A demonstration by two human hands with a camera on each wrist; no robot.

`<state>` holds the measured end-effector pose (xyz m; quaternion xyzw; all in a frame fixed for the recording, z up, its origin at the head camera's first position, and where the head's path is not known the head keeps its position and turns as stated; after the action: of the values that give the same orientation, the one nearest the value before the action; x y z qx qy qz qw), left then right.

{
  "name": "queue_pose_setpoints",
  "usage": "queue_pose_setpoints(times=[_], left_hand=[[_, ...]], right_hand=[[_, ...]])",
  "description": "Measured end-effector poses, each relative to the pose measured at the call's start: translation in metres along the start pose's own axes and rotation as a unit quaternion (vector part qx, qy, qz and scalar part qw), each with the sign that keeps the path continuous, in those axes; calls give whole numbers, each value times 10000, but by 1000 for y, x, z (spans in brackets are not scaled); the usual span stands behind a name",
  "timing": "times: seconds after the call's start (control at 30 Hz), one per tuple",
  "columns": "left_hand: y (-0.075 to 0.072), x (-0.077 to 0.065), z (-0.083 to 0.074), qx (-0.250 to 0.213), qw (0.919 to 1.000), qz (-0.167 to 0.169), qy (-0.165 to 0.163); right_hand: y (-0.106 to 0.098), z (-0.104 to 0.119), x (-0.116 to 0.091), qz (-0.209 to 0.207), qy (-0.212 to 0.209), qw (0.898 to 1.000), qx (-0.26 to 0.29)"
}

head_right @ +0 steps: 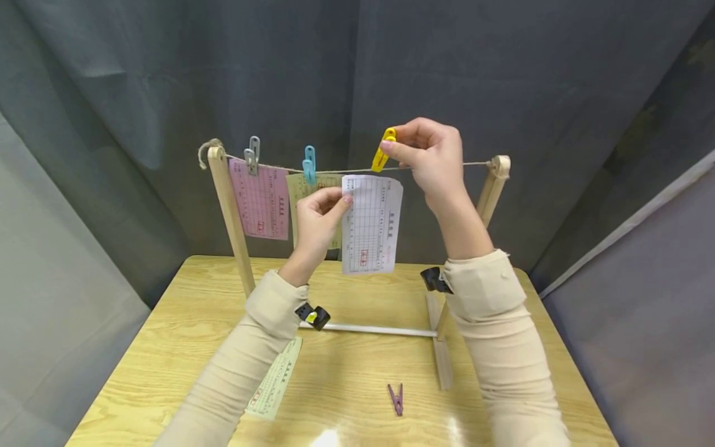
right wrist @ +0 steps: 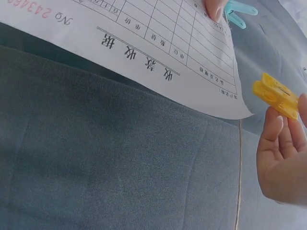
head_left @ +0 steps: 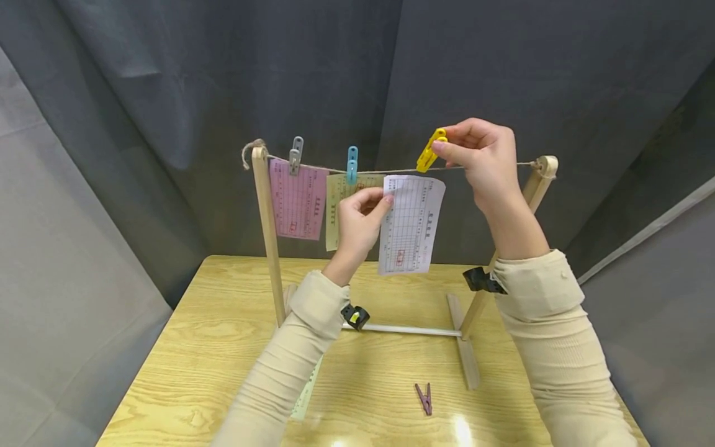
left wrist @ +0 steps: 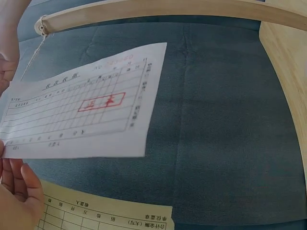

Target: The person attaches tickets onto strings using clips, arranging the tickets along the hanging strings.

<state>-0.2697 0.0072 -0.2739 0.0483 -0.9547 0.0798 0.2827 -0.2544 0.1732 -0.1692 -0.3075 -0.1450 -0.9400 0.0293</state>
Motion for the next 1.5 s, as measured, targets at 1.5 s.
queue_pose_setpoints(times=[1.5], left_hand=[[0, 2, 3, -116, 9993, -124, -342]], right_hand=[[4, -20, -1, 517, 1154, 9462, -2979]])
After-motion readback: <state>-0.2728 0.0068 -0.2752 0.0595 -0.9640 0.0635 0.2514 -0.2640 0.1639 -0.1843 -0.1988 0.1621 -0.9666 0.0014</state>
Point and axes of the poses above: each hand's wrist, its own x-axis towards the middle knuckle, its own y-axis out of the palm, z = x × y, the point moved 3 cm from there along x, towards the middle knuckle, and after that the axes turned 13 degrees about x, right-handed, at the moved point
